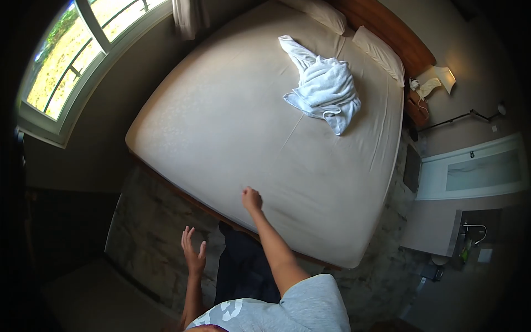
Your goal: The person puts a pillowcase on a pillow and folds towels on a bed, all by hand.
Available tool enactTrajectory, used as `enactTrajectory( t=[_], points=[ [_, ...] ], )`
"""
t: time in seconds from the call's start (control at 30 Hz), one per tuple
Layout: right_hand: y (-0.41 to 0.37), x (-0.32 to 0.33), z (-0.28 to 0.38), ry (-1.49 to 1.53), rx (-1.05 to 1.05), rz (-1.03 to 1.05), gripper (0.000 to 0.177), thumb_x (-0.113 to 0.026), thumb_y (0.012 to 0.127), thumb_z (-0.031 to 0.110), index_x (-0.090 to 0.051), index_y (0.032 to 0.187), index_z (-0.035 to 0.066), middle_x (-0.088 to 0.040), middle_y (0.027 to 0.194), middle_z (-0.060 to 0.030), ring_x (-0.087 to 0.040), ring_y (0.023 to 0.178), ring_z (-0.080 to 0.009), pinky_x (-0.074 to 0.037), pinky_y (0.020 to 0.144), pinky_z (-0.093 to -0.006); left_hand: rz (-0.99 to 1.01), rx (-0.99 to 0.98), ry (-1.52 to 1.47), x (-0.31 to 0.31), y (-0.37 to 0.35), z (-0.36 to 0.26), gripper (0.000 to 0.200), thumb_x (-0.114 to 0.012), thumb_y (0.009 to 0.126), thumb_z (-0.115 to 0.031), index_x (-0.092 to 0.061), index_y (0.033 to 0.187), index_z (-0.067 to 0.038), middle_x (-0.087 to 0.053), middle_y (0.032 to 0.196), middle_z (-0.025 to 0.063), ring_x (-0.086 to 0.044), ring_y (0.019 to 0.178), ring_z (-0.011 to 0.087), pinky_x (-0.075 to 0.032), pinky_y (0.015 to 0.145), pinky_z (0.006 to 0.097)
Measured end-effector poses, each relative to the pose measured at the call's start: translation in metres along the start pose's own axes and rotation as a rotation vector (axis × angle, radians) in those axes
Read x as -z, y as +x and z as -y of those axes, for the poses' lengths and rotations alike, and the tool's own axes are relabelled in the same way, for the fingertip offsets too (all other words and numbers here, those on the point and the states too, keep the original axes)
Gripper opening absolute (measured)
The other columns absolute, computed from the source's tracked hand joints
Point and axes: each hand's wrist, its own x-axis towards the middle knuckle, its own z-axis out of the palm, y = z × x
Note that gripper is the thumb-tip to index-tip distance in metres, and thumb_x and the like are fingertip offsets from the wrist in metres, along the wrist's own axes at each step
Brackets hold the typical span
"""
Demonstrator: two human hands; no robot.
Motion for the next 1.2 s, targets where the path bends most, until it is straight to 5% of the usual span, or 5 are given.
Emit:
enactTrajectory(
  t=[0.07,0.17,0.5,0.87,1.2],
  points=[
    [-0.003,-0.054,0.032,0.714,0.229,0.570,0.028,-0.057,0.087,0.027,-0.064,0.106,0.008,-0.069,0.088,-0.0061,-0.064,0.071,-0.0144,-0.050,0.061,-0.0294,-0.086,-0.046,-0.022,0.014,0.024,-0.005,0.051,-0.059,0.078,-0.004,-0.044,0.126,-0.005,-0.037,0.139,0.0150,-0.028,0.131,0.0334,-0.024,0.106,0.0425],
    [-0.032,-0.063,0.102,0.206,0.738,0.874,0.047,-0.058,0.087,0.030,-0.050,0.126,0.006,-0.039,0.138,-0.0150,-0.049,0.117,-0.0227,-0.044,0.090,-0.0374,-0.228,-0.099,-0.065,0.033,0.056,-0.019,0.046,-0.057,0.078,-0.003,-0.047,0.123,-0.004,-0.042,0.135,0.0136,-0.033,0.128,0.0319,-0.025,0.105,0.0416],
    [0.128,0.079,-0.069,-0.198,0.393,0.061,0.029,-0.067,0.076,0.017,-0.058,0.102,0.007,-0.055,0.108,-0.0142,-0.053,0.102,-0.0325,-0.045,0.088,-0.0380,-0.475,-0.096,-0.164,0.002,0.136,0.046,0.036,-0.054,0.080,-0.002,-0.053,0.116,-0.002,-0.052,0.125,0.0121,-0.043,0.120,0.0297,-0.031,0.103,0.0409],
    [0.250,0.242,-0.410,0.013,-0.374,-0.948,0.012,-0.063,0.079,0.017,-0.061,0.078,0.006,-0.066,0.076,-0.0087,-0.064,0.069,-0.0224,-0.051,0.063,-0.0339,-0.059,-0.337,-0.097,-0.285,0.235,-0.036,0.031,-0.064,0.078,-0.008,-0.059,0.108,-0.011,-0.060,0.110,0.0074,-0.055,0.102,0.0286,-0.042,0.089,0.0393],
    [0.228,0.230,-0.413,0.103,0.003,-0.639,0.030,-0.072,0.073,0.030,-0.056,0.072,0.005,-0.057,0.071,-0.0094,-0.054,0.067,-0.0294,-0.045,0.065,-0.0400,-0.072,-0.036,0.238,-0.365,0.256,-0.051,0.027,-0.070,0.075,-0.029,-0.065,0.098,-0.016,-0.062,0.102,0.0001,-0.056,0.099,0.0200,-0.035,0.090,0.0395]
  ],
)
